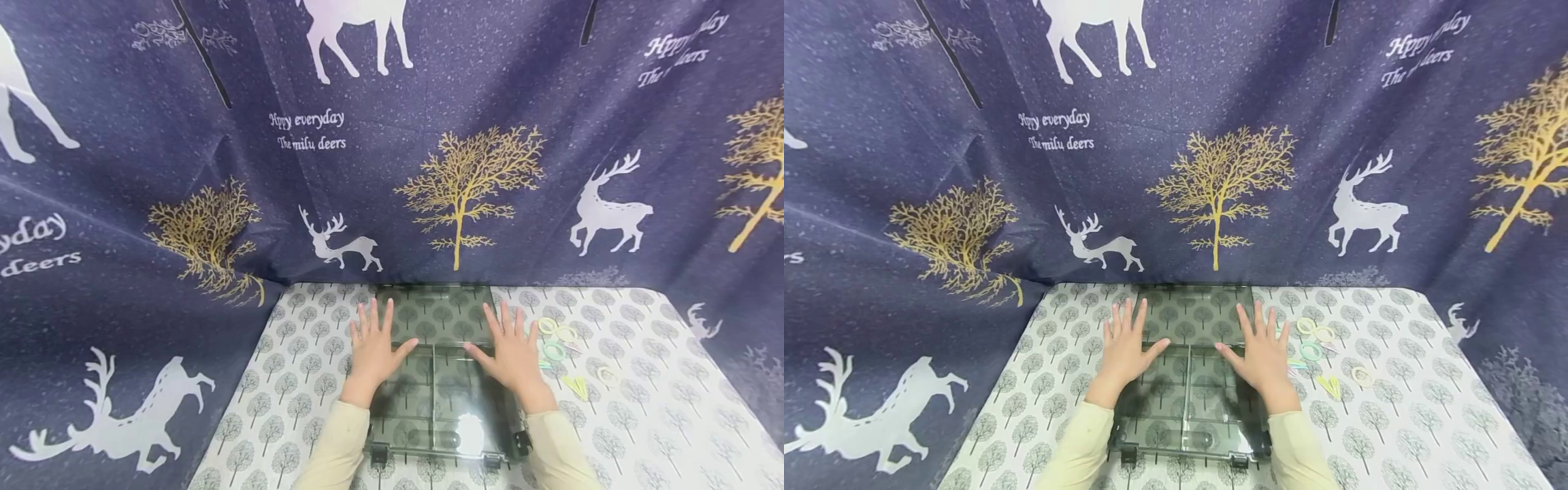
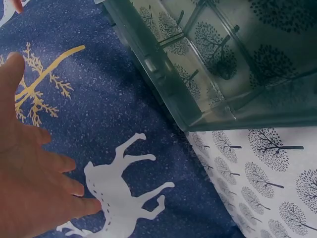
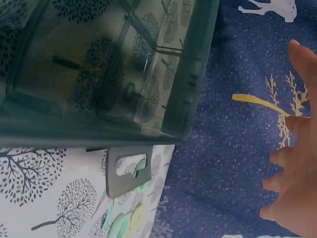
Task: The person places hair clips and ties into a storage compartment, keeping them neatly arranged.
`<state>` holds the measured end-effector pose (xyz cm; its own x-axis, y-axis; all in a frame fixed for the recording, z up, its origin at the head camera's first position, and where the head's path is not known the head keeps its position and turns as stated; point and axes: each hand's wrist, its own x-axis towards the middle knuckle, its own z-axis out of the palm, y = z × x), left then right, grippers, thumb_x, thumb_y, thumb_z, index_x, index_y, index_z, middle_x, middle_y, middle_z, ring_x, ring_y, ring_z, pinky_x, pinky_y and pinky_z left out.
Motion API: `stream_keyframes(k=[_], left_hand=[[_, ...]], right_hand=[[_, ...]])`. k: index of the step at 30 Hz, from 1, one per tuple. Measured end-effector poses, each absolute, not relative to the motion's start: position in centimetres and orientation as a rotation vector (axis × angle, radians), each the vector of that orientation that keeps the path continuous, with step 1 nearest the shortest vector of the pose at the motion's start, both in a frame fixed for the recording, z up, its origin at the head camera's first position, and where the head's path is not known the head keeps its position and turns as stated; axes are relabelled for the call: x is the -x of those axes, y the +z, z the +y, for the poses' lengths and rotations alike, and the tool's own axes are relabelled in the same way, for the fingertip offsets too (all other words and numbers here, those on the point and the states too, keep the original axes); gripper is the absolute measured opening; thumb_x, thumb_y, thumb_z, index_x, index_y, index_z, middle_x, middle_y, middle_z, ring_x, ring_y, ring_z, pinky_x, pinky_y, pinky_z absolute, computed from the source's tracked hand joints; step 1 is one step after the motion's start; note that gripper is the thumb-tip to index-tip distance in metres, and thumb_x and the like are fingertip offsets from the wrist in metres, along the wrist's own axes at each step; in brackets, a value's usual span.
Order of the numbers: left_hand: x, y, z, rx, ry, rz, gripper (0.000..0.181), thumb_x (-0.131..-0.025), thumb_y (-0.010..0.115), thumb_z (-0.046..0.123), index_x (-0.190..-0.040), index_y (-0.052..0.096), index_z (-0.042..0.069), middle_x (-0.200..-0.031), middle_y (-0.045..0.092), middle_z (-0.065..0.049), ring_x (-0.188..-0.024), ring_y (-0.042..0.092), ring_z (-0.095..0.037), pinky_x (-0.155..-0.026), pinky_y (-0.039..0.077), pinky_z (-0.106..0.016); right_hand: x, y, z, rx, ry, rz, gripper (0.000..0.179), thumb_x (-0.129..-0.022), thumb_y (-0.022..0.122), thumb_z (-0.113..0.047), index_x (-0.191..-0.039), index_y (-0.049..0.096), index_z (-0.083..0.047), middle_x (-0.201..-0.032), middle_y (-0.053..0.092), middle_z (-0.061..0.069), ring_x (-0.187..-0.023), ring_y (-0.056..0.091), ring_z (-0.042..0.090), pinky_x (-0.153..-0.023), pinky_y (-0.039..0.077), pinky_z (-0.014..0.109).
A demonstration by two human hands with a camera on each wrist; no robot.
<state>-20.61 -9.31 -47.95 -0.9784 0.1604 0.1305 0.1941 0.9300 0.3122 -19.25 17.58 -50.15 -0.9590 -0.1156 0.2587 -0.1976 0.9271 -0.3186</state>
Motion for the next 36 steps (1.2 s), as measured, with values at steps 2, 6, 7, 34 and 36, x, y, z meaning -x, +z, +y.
stream_keyframes(k=[2,6,7,34,36], left_hand=[[20.6,-48.0,-9.6,0.290,-0.512,-2.965,0.092,-0.089,0.049,0.066,-0.156,0.007,0.019,-0.160,-0.005,-0.017,-0.144,-0.011,-0.041,-0.116,0.005,-0.064],[20.4,-48.1,-10.3,0.322,-0.570,-2.924,0.091,-0.090,0.049,0.064,-0.156,0.008,0.018,-0.160,-0.001,-0.017,-0.144,-0.008,-0.042,-0.117,0.008,-0.062],[20.3,-48.1,-10.5,0.328,-0.592,-2.920,0.090,-0.090,0.049,0.064,-0.156,0.009,0.018,-0.160,0.000,-0.017,-0.144,-0.008,-0.041,-0.117,0.007,-0.061],[18.3,-49.3,-15.8,0.385,-1.189,-2.776,0.075,-0.095,0.059,0.037,-0.153,0.020,0.010,-0.158,0.020,-0.016,-0.144,0.018,-0.038,-0.115,0.021,-0.058],[18.1,-49.6,-16.1,0.368,-1.254,-2.782,0.074,-0.095,0.060,0.033,-0.153,0.020,0.010,-0.158,0.021,-0.016,-0.143,0.019,-0.038,-0.115,0.021,-0.057]], right_hand=[[19.3,-50.2,17.8,-0.236,0.519,-2.839,0.092,-0.086,0.055,-0.064,-0.155,0.014,-0.020,-0.157,0.012,0.026,-0.140,0.006,0.054,-0.110,-0.006,0.071],[19.2,-50.0,18.2,-0.248,0.560,-2.811,0.092,-0.086,0.056,-0.063,-0.156,0.013,-0.021,-0.156,0.013,0.026,-0.140,0.007,0.053,-0.111,-0.003,0.071],[19.1,-50.0,18.4,-0.254,0.570,-2.800,0.092,-0.086,0.057,-0.063,-0.155,0.014,-0.022,-0.156,0.015,0.027,-0.140,0.009,0.054,-0.111,-0.001,0.071],[19.3,-48.4,23.6,-0.274,0.996,-2.641,0.068,-0.096,0.059,-0.031,-0.149,0.028,-0.003,-0.147,0.035,0.029,-0.132,0.032,0.051,-0.106,0.029,0.067],[19.4,-48.6,24.1,-0.267,1.047,-2.640,0.066,-0.097,0.058,-0.029,-0.150,0.027,-0.004,-0.148,0.034,0.028,-0.131,0.033,0.051,-0.105,0.030,0.067]])
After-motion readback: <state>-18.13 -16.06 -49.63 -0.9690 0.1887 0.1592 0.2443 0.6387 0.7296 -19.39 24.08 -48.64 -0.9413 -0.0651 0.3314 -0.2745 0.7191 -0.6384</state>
